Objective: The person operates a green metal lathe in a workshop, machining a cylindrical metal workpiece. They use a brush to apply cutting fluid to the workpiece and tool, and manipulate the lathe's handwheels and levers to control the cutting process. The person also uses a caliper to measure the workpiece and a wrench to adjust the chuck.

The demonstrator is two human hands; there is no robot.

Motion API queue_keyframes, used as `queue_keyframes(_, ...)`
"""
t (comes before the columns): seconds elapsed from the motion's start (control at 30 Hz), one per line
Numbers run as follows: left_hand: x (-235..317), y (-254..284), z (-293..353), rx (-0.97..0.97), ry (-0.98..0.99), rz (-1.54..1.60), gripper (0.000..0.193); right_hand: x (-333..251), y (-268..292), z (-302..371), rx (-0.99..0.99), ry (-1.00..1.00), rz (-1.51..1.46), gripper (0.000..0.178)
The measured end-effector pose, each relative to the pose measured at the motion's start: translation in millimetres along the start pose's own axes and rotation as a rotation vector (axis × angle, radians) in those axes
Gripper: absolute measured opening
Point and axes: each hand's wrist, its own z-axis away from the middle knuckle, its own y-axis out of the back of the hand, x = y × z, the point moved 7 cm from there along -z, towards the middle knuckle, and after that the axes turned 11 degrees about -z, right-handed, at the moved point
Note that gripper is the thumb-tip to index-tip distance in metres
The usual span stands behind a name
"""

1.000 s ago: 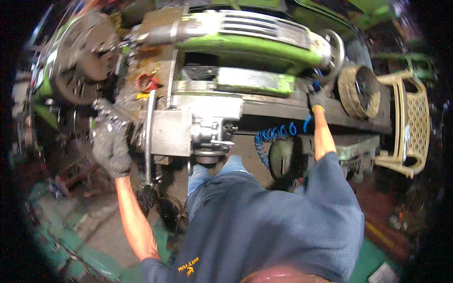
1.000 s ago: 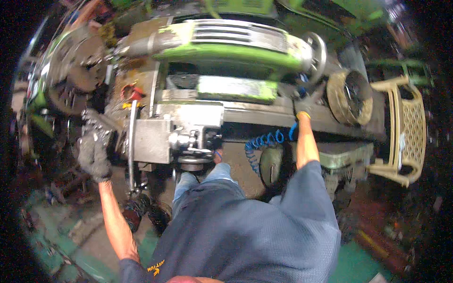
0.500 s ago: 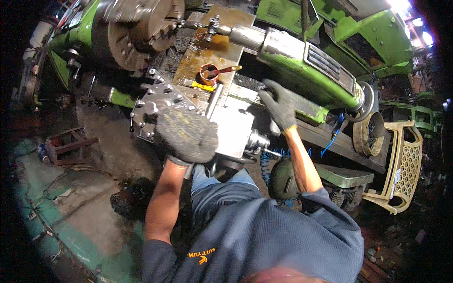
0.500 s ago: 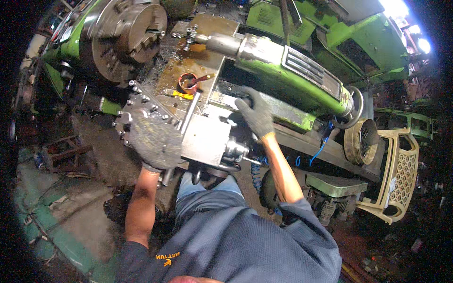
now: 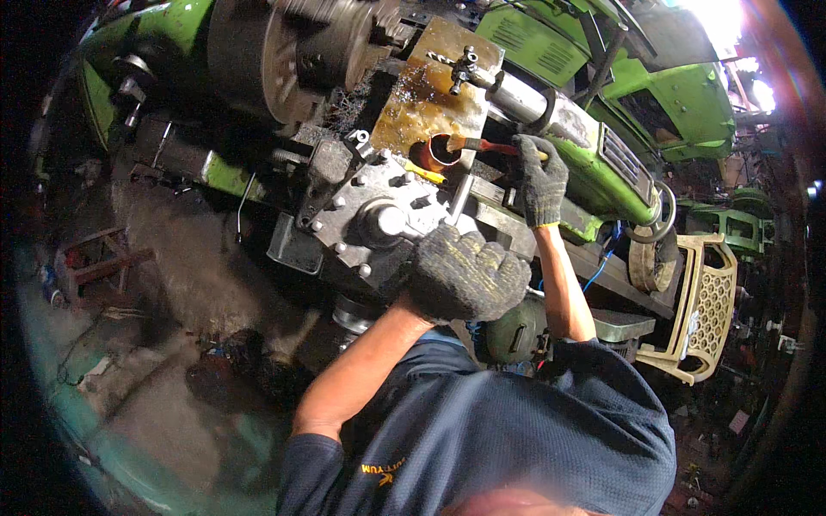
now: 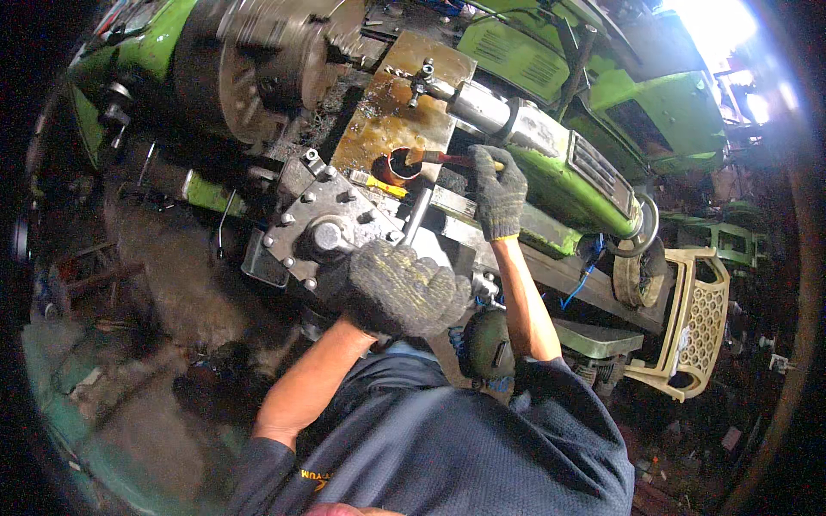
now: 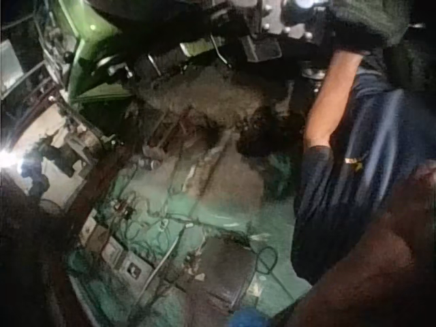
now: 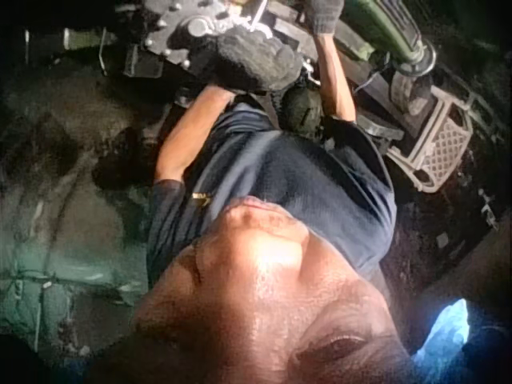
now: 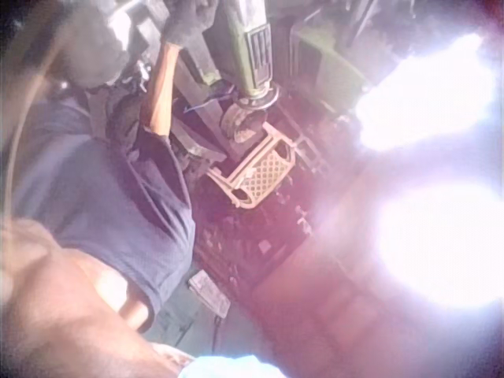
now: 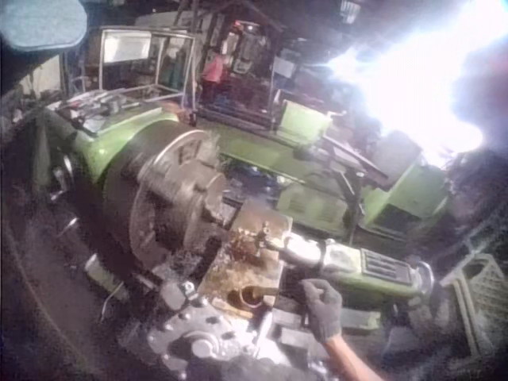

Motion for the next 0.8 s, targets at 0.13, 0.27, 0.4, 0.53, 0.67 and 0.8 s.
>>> queue_keyframes(0.13, -3, 4, -3, -0.001, -0.037, -0.021, 0.012, 11, 3, 1, 0.117, -0.178, -0.208, 0.022)
queue_keyframes(0.27, -2, -1, 1, 0.037, -0.054, 0.034, 0.012, -2, -23, -15, 0.129, -0.084, -0.542, 0.023)
queue_keyframes(0.4, -6, 3, -1, 0.065, -0.079, 0.017, 0.012, -14, -58, -53, 0.101, -0.055, -0.356, 0.016)
queue_keyframes(0.53, -3, 1, -4, 0.008, -0.064, 0.051, 0.012, -17, -81, -85, 0.147, 0.004, -0.273, 0.027)
queue_keyframes(0.67, -4, 0, -4, -0.041, -0.054, 0.046, 0.012, -18, -88, -88, 0.152, -0.006, -0.244, 0.025)
queue_keyframes(0.8, -7, 5, -8, -0.052, -0.036, 0.068, 0.011, -56, -81, -72, 0.101, 0.222, 0.041, 0.022)
